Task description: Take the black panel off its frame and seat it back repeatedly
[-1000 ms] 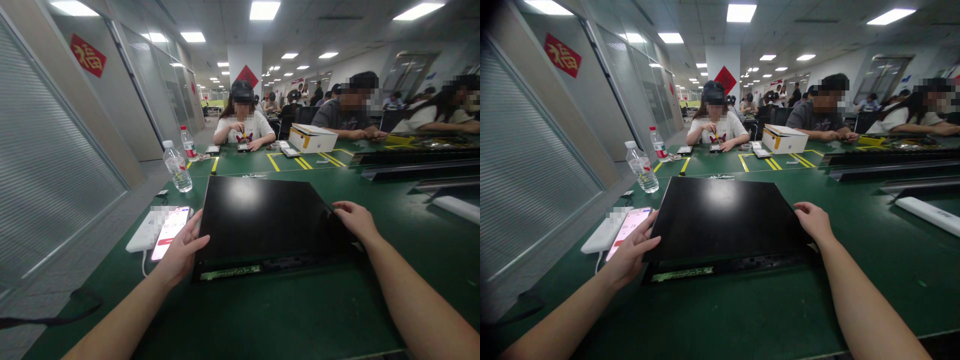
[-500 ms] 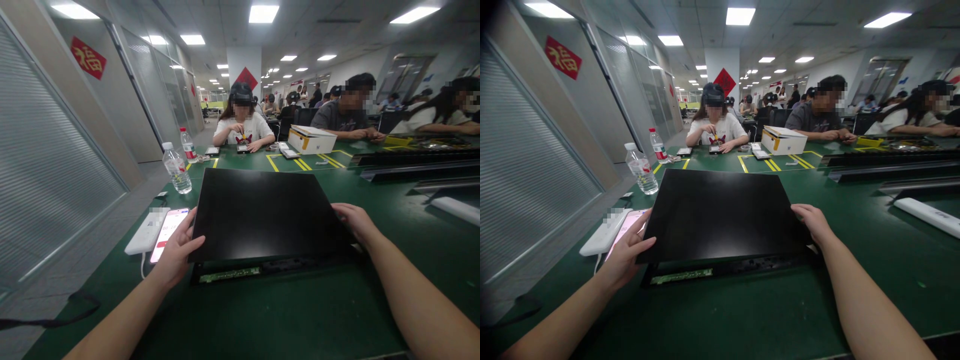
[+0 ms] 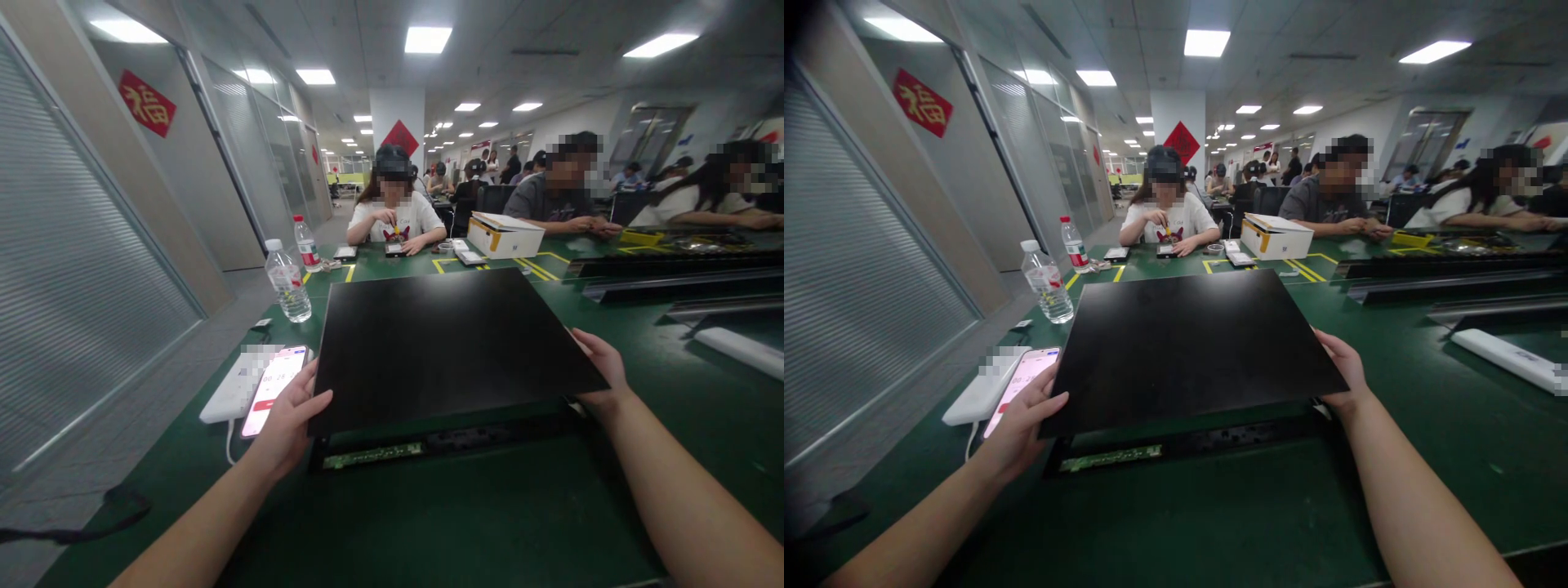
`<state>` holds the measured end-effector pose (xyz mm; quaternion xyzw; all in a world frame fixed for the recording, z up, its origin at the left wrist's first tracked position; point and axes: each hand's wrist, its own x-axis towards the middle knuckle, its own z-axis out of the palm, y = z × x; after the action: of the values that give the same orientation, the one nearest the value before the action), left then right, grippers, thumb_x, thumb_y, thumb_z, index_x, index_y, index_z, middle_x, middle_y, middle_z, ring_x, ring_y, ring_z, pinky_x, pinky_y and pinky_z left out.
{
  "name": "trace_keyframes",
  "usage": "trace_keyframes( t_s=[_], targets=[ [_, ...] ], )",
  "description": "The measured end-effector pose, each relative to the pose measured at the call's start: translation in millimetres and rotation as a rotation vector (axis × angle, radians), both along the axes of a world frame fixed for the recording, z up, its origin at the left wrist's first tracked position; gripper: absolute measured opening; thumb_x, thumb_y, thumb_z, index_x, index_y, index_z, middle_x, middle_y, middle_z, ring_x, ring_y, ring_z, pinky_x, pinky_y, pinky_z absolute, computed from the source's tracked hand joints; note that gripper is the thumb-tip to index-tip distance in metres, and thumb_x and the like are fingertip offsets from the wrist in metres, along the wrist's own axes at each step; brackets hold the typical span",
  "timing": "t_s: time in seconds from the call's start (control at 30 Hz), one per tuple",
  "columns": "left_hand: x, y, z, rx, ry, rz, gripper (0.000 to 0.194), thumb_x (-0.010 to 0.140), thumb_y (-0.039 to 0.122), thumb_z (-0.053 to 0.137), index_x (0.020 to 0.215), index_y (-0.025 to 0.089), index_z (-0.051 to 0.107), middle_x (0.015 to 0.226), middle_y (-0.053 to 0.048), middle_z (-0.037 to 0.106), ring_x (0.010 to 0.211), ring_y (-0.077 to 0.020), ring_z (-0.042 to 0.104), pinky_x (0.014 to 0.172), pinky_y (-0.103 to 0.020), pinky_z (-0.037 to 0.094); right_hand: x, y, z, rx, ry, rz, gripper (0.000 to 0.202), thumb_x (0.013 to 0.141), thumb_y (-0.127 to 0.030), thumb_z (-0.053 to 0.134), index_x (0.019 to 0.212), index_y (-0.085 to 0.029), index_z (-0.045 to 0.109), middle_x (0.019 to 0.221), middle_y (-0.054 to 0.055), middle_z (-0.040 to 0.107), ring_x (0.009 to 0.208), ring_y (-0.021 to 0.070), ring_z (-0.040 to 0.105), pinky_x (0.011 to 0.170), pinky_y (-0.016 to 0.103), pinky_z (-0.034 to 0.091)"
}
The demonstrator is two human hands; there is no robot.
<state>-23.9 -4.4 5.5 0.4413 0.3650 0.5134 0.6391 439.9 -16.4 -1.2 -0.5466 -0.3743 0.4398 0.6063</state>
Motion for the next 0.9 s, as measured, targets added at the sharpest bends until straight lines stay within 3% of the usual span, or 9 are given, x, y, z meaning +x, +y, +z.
trace_keyframes(
  t_s=[0.13,0.3,0.53,0.63,0.77,0.9],
  targets=[
    [-1,0,3.3,-0.025,0.028,0.013,0.077,0.07,0.034,0.092,0.141,0.017,0.066,0.127,-0.014,0.079,0.122,-0.0409,0.071,0.104,-0.049,0.057,1,0,-1.0,-0.05,-0.041,0.019,0.038,0.078,-0.048,0.057,0.099,-0.022,0.075,0.092,0.012,0.079,0.099,0.0338,0.075,0.091,0.053,0.058],
    [-3,0,0.4,-0.006,0.088,0.003,0.065,0.077,0.044,0.086,0.135,0.019,0.071,0.129,-0.013,0.078,0.126,-0.0408,0.069,0.103,-0.046,0.057,1,6,-1.3,-0.041,0.058,-0.009,0.024,0.074,-0.042,0.057,0.081,-0.024,0.071,0.081,0.011,0.077,0.097,0.034,0.074,0.092,0.053,0.057],
    [-3,-1,-7.3,0.051,0.269,-0.032,0.061,0.085,0.063,0.073,0.134,0.028,0.074,0.144,-0.009,0.07,0.146,-0.0427,0.05,0.119,-0.055,0.042,8,6,-0.3,0.057,0.21,-0.251,0.014,0.069,-0.036,0.059,0.069,-0.025,0.068,0.07,0.01,0.072,0.09,0.0347,0.074,0.091,0.051,0.056],
    [-7,2,-16.1,0.095,0.462,0.011,0.062,0.088,0.062,0.072,0.14,0.029,0.07,0.153,-0.009,0.063,0.151,-0.0407,0.045,0.126,-0.054,0.031,10,7,0.2,0.112,0.21,-0.307,0.011,0.066,-0.035,0.058,0.066,-0.026,0.064,0.07,0.009,0.07,0.089,0.0327,0.072,0.091,0.049,0.057],
    [-10,3,-29.0,0.266,0.633,-0.072,0.07,0.089,0.052,0.075,0.152,0.027,0.058,0.158,-0.012,0.058,0.152,-0.0389,0.043,0.128,-0.055,0.024,6,10,1.7,0.227,0.344,-0.44,0.009,0.064,-0.029,0.058,0.069,-0.023,0.062,0.079,0.007,0.07,0.093,0.0267,0.069,0.092,0.042,0.057],
    [-10,3,-40.6,0.436,0.814,-0.121,0.073,0.09,0.047,0.076,0.157,0.028,0.052,0.161,-0.013,0.054,0.152,-0.0392,0.044,0.126,-0.058,0.027,4,14,3.8,0.319,0.468,-0.566,0.013,0.06,-0.023,0.059,0.073,-0.022,0.059,0.08,0.003,0.066,0.089,0.0188,0.065,0.085,0.031,0.058]
  ],
)
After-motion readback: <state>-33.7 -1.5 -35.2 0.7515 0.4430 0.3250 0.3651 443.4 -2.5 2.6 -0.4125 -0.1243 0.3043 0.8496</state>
